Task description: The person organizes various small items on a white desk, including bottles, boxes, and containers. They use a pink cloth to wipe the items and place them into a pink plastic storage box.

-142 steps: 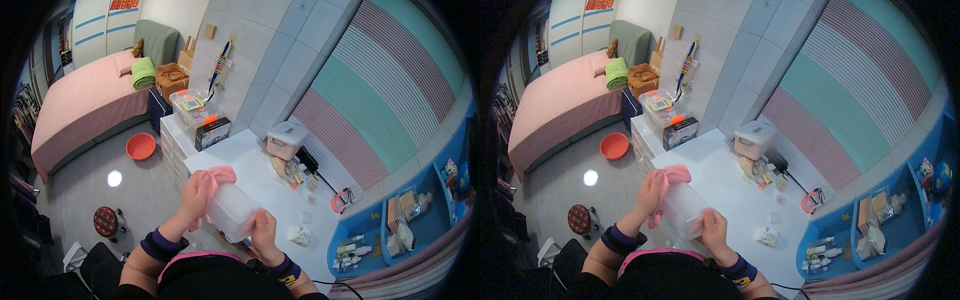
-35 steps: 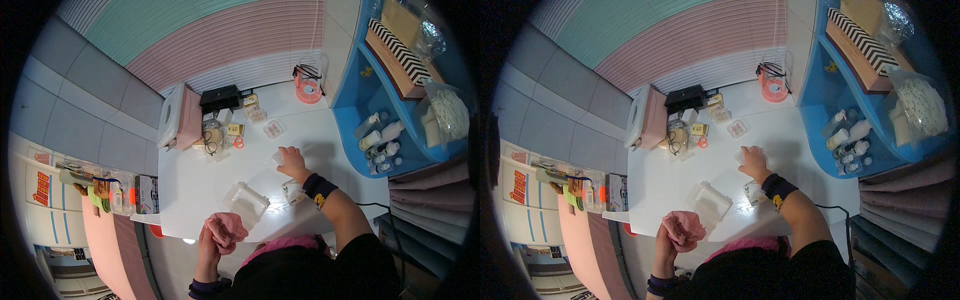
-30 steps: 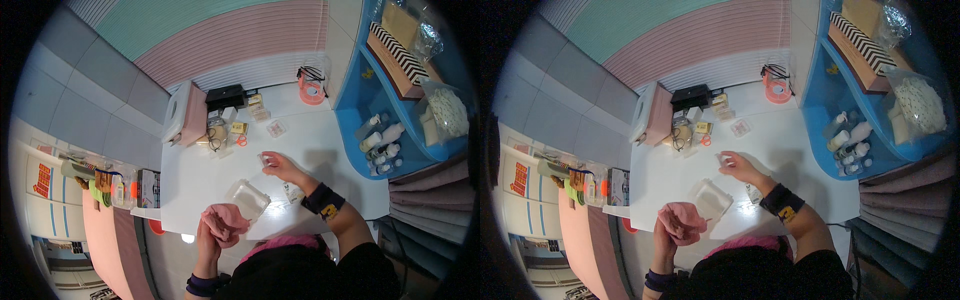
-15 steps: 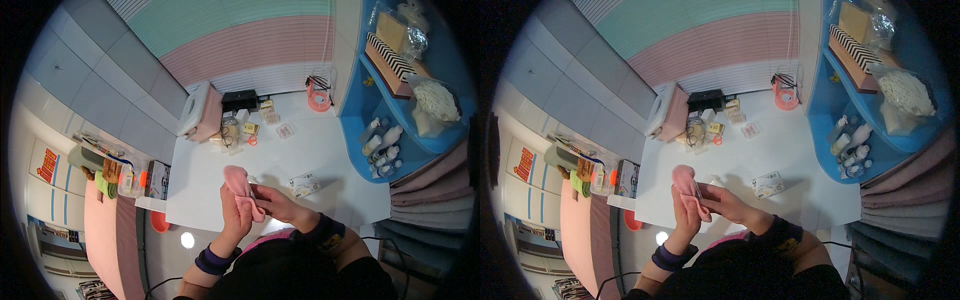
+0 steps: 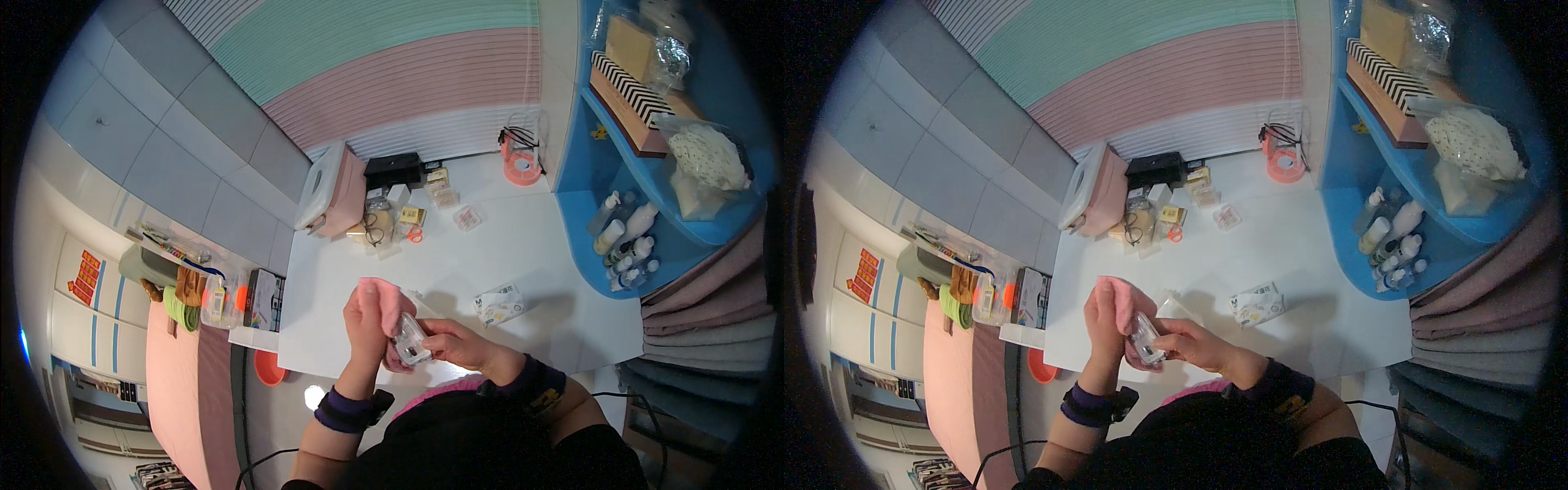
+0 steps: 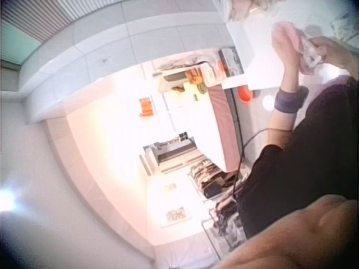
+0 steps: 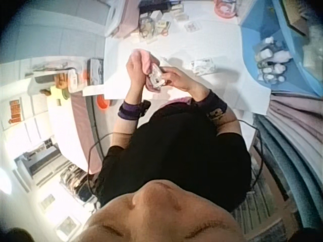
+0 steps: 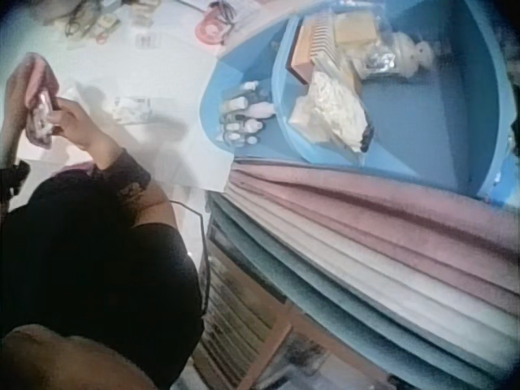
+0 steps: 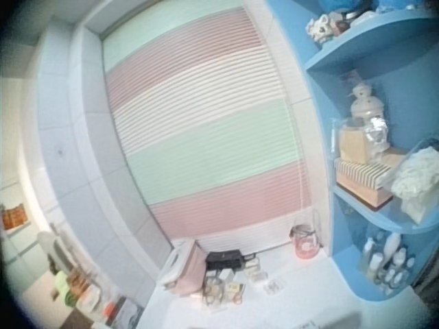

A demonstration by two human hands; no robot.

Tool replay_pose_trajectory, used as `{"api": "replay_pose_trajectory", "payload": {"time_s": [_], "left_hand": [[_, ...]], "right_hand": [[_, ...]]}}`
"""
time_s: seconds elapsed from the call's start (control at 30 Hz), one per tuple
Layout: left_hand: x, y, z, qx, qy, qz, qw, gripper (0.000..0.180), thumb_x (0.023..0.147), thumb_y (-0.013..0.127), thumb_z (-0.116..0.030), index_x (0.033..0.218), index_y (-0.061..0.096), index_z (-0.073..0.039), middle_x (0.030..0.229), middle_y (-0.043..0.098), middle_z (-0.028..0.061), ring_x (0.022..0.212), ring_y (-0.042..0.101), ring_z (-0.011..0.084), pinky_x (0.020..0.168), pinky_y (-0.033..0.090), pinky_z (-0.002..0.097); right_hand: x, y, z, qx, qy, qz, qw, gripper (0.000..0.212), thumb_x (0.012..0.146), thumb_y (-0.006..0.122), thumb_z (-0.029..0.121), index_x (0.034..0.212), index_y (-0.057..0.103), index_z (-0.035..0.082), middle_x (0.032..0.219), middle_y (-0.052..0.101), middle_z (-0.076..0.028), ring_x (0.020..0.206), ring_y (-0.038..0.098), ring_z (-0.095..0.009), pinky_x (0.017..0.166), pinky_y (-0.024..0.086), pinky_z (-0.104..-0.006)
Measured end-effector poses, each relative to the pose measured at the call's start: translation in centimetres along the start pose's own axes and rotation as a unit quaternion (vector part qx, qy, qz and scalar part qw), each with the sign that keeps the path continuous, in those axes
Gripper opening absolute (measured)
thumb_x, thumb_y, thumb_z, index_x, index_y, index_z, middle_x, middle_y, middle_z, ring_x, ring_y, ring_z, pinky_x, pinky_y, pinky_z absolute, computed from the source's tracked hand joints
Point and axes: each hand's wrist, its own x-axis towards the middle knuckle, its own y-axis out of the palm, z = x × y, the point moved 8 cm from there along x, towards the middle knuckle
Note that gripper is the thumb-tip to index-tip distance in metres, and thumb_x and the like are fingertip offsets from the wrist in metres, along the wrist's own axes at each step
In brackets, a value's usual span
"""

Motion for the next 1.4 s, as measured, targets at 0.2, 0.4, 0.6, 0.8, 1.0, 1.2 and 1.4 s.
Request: {"api": "replay_pose_trajectory", "payload": {"time_s": [0.2,0.4,0.6,0.8,1.0,1.2,1.4], "left_hand": [[-0.5,-2.0,1.3,-0.068,0.020,-0.103,0.992,0.047,0.104,0.033,-0.042,0.101,0.058,-0.002,0.093,0.061,0.0065,0.084,0.057,0.0147,0.078,0.047,0.0286],[-2.7,1.6,-0.3,0.047,0.120,0.059,0.990,0.020,0.088,0.063,-0.010,0.104,0.058,0.001,0.100,0.063,0.0059,0.092,0.058,0.0115,0.081,0.047,0.0280],[-2.6,-0.2,-0.1,0.090,0.137,-0.060,0.985,0.006,0.089,0.062,-0.006,0.091,0.061,-0.001,0.083,0.066,0.0049,0.075,0.060,0.0113,0.069,0.049,0.0261],[-2.2,0.7,-1.5,0.039,0.090,-0.061,0.993,0.024,0.101,0.049,-0.020,0.087,0.058,-0.002,0.073,0.063,0.0045,0.062,0.058,0.0115,0.059,0.048,0.0258],[-1.1,-1.6,2.7,-0.194,-0.065,-0.096,0.974,0.047,0.104,0.034,-0.046,0.082,0.052,-0.009,0.072,0.055,0.0006,0.062,0.051,0.0117,0.060,0.044,0.0253],[-1.9,-0.3,2.6,-0.103,0.018,-0.082,0.991,0.032,0.102,0.047,-0.033,0.116,0.052,-0.005,0.103,0.060,0.0046,0.092,0.058,0.0134,0.080,0.049,0.0269],[-1.5,-1.2,0.3,0.029,0.122,-0.079,0.989,0.013,0.099,0.052,-0.012,0.104,0.055,-0.001,0.097,0.063,0.0067,0.083,0.060,0.0126,0.074,0.050,0.0251]], "right_hand": [[-0.7,-1.1,2.5,-0.025,-0.057,-0.051,0.997,0.043,0.100,0.048,0.020,0.137,0.047,0.000,0.112,0.062,-0.005,0.101,0.060,-0.012,0.089,0.049,-0.0289],[-0.7,-1.6,1.8,-0.064,-0.084,-0.020,0.994,0.041,0.098,0.057,0.021,0.133,0.051,0.001,0.113,0.062,-0.003,0.102,0.058,-0.011,0.088,0.048,-0.0278],[-0.2,-1.3,1.5,-0.126,-0.075,-0.079,0.986,0.023,0.096,0.060,0.015,0.111,0.062,-0.002,0.098,0.066,-0.003,0.091,0.060,-0.009,0.081,0.048,-0.0238],[-1.3,-0.9,2.4,-0.182,-0.112,-0.065,0.975,0.022,0.094,0.062,0.008,0.111,0.063,-0.004,0.096,0.066,-0.003,0.090,0.059,-0.008,0.083,0.049,-0.0245],[-1.6,-2.2,3.3,-0.184,-0.147,-0.133,0.963,0.025,0.095,0.062,0.011,0.115,0.062,-0.005,0.097,0.066,-0.003,0.090,0.059,-0.007,0.081,0.049,-0.0240],[-1.3,-1.8,4.4,-0.177,-0.237,-0.129,0.947,0.026,0.095,0.061,0.010,0.117,0.061,-0.004,0.102,0.066,-0.005,0.095,0.062,-0.010,0.085,0.052,-0.0246],[-1.7,-1.0,4.8,-0.154,-0.200,-0.140,0.958,0.029,0.090,0.066,0.004,0.118,0.060,-0.002,0.101,0.066,-0.006,0.096,0.062,-0.010,0.085,0.052,-0.0259]]}}
